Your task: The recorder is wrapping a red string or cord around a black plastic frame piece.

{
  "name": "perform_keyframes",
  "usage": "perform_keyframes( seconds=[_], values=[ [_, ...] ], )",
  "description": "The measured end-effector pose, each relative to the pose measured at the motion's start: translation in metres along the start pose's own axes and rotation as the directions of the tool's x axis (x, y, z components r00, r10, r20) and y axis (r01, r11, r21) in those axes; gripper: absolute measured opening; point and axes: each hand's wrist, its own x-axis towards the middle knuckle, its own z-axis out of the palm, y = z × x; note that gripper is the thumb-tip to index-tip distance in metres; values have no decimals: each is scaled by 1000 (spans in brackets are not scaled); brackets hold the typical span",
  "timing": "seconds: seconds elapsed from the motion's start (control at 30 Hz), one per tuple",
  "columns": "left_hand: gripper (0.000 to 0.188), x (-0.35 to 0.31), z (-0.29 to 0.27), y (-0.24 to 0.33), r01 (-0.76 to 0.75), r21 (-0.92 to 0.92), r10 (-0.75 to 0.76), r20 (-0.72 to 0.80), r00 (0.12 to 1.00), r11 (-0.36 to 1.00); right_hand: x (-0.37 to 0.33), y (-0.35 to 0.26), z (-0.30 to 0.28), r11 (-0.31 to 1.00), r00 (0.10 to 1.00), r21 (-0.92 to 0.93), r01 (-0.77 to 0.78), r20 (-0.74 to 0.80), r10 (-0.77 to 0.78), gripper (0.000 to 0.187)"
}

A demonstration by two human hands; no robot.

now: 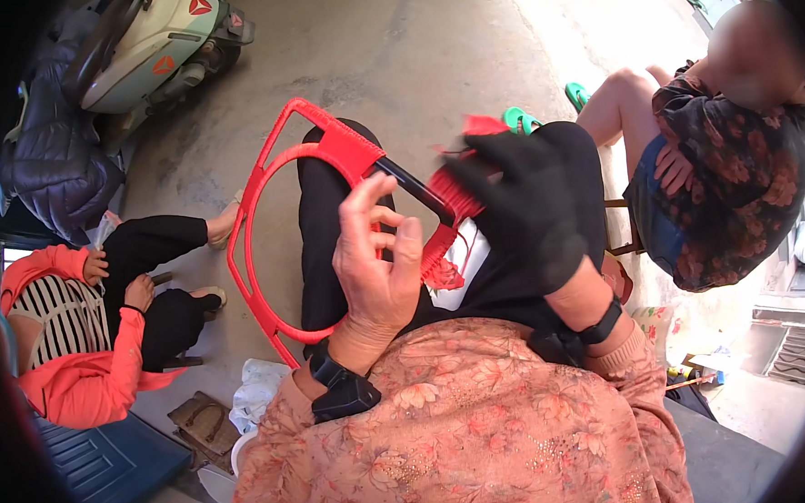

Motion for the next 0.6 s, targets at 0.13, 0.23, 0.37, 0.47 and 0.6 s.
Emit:
perform_keyframes(
  seconds=[0.13, 0.23, 0.37, 0.47, 0.6],
  values=[
    [38, 8, -7, -17, -20, 11, 20, -8, 1000, 1000, 7, -24, 20, 906, 942, 364, 215, 166, -290, 47],
    [42, 12, -14, -21, 50, 58, -49, -21, 999, 997, 20, -37, -14, 859, 933, 511, 33, 293, -210, 51],
    [38, 15, -10, -36, 145, -22, -145, -14, 989, 989, 36, -69, -106, 800, 885, 600, -11, 378, -271, 50],
    [36, 17, -12, -22, 96, 215, -106, 38, 994, 972, 32, -91, -142, 881, 838, 416, 225, 379, -393, 44],
    [40, 9, -15, -28, -18, 239, 30, -47, 998, 971, 26, -110, -177, 782, 776, -157, 603, 344, -529, 36]
  ],
)
